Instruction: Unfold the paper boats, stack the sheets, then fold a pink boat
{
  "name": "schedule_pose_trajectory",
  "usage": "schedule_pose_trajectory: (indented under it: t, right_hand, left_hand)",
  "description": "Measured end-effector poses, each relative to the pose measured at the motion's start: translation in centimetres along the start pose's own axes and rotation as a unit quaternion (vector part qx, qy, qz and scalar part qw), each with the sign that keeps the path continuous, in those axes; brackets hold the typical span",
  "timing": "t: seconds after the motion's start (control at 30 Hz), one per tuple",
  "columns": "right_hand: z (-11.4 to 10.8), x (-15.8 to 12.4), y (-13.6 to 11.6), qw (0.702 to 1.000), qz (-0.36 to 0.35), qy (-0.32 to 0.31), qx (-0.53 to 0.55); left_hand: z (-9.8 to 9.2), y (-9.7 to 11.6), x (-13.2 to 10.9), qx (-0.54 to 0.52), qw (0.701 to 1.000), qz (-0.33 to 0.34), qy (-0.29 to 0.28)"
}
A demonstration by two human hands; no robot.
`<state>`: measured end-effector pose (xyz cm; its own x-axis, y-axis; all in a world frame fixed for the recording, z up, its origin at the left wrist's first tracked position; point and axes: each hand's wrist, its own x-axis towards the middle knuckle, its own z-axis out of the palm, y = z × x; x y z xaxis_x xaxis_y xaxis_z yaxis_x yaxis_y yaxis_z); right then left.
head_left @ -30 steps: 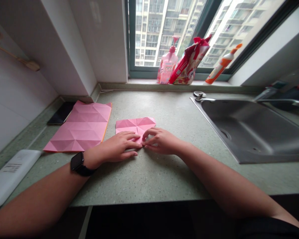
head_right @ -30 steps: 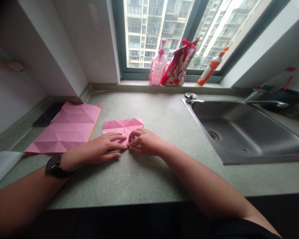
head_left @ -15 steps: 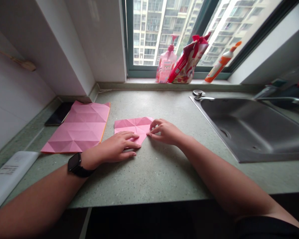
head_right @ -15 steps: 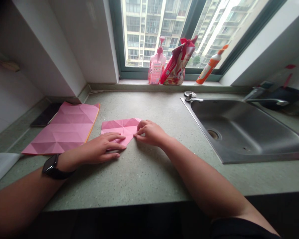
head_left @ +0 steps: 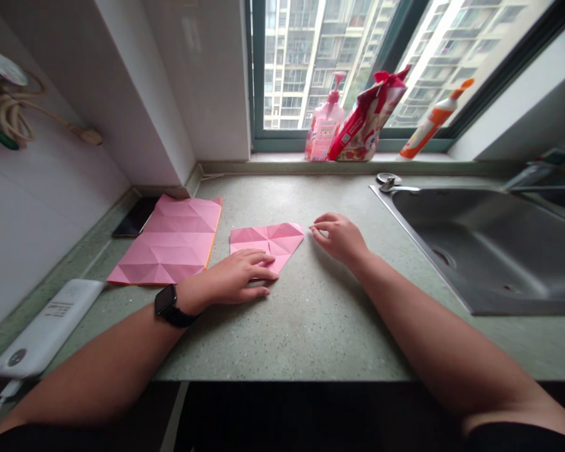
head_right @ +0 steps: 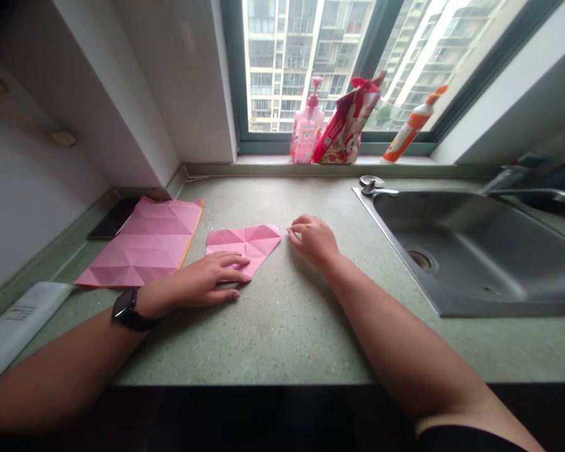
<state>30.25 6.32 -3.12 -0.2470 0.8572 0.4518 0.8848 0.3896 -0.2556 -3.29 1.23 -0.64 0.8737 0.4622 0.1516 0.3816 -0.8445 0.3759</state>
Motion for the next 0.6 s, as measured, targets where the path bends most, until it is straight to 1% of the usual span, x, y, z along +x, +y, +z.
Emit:
schedule_pose_trajectory:
  t: [0.07, 0.1, 0.2, 0.27, 0.33, 0.43, 0.53, 0.6]
  right_hand:
    - [-0.3, -0.2, -0.8, 0.998, -0.047, 0.023, 0.023]
    - [-0.3, -0.4, -1.4, 0.996, -0.08, 0.016, 0.038]
    - [-0.2, -1.0, -3.3, 0.98, -0.176, -0.051, 0.076]
    - [0.2, -1.4, -4.2, 0.969, -0.209, -0.093, 0.092]
    - [0.6, -1.6, -4.5, 0.963, -0.216, -0.12, 0.104]
    - [0.8, -1.5, -4.2, 0.962, -0.205, -0.137, 0.117]
    - [0.6, -1.3, -3.5, 0.962, -0.198, -0.142, 0.127]
    - [0.4, -1.1, -3.2, 0.961, -0.198, -0.141, 0.13]
  left_hand:
    - [0.2, 0.0, 0.0, 0.006, 1.0, 0.003, 0.005]
    - [0.4, -0.1, 0.1, 0.008, 1.0, 0.004, 0.009]
    - [0.8, -0.2, 0.2, 0.007, 1.0, 0.013, 0.018]
    - [1.0, -0.3, 0.4, -0.003, 0.999, 0.019, 0.025]
    - [1.0, -0.3, 0.5, -0.012, 0.999, 0.013, 0.044]
    - [0.6, -0.3, 0.4, 0.006, 0.996, -0.011, 0.083]
    - [0.0, -0.4, 0.1, 0.044, 0.995, -0.028, 0.087]
    - [-0.2, -0.6, 0.0, 0.066, 0.993, -0.051, 0.087]
